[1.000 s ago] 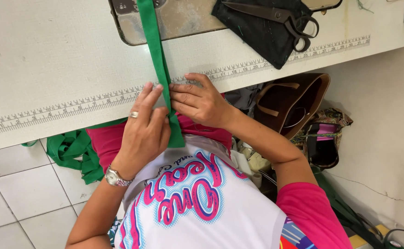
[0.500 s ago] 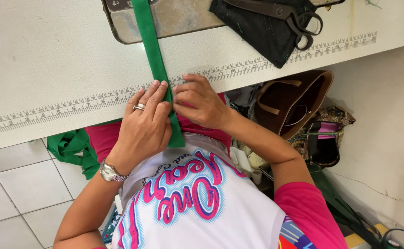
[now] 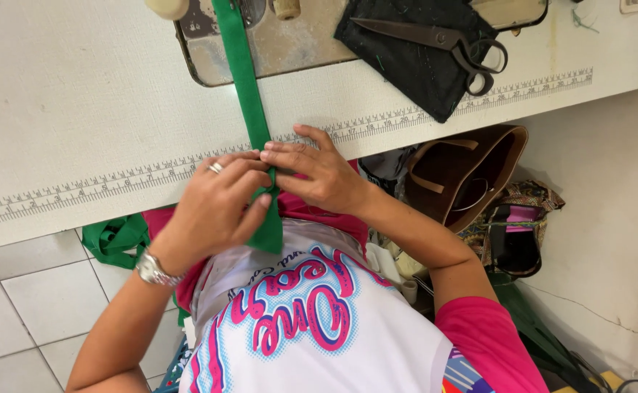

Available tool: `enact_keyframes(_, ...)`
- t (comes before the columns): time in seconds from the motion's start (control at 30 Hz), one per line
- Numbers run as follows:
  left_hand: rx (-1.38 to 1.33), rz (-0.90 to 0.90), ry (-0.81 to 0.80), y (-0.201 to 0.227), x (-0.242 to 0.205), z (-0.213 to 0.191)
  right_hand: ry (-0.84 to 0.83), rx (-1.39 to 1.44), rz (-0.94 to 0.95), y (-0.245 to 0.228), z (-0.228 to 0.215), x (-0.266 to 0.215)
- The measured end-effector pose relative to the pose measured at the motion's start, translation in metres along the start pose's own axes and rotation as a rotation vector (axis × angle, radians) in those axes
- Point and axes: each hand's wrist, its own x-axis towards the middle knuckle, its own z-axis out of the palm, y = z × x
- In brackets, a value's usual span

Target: Sewing green fabric strips using an industrial sewing machine

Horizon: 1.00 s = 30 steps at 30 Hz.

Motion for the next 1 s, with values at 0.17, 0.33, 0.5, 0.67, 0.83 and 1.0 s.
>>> enact_keyframes(0.17, 0.298, 0.136, 0.176, -0.063, 0.052, 0.001, -0.017, -0.012, 0.01, -0.005, -0.009, 0.007)
enact_keyframes(0.33, 0.482, 0.207, 0.014, -0.094, 0.083, -0.011, -0.215, 0.01, 0.085, -0.01, -0.023, 0.017)
enact_keyframes(0.5, 0.51, 0.231, -0.064, -0.1, 0.078, -0.015, -0.233, 0.014, 0.075, -0.004, -0.025, 0.016)
enact_keyframes(0.67, 0.452, 0.241, -0.106, -0.101, 0.074, -0.017, -0.251, 0.033, 0.085, 0.003, -0.023, 0.021)
enact_keyframes(0.83, 0.314, 0.252, -0.106, -0.096, 0.074, -0.019, -0.235, 0.05, 0.129, 0.01, -0.021, 0.03)
enact_keyframes(1.0, 0.358, 0.33, 0.113, -0.115, 0.068, 0.01, -0.07, 0.018, 0.041, 0.027, -0.006, 0.03)
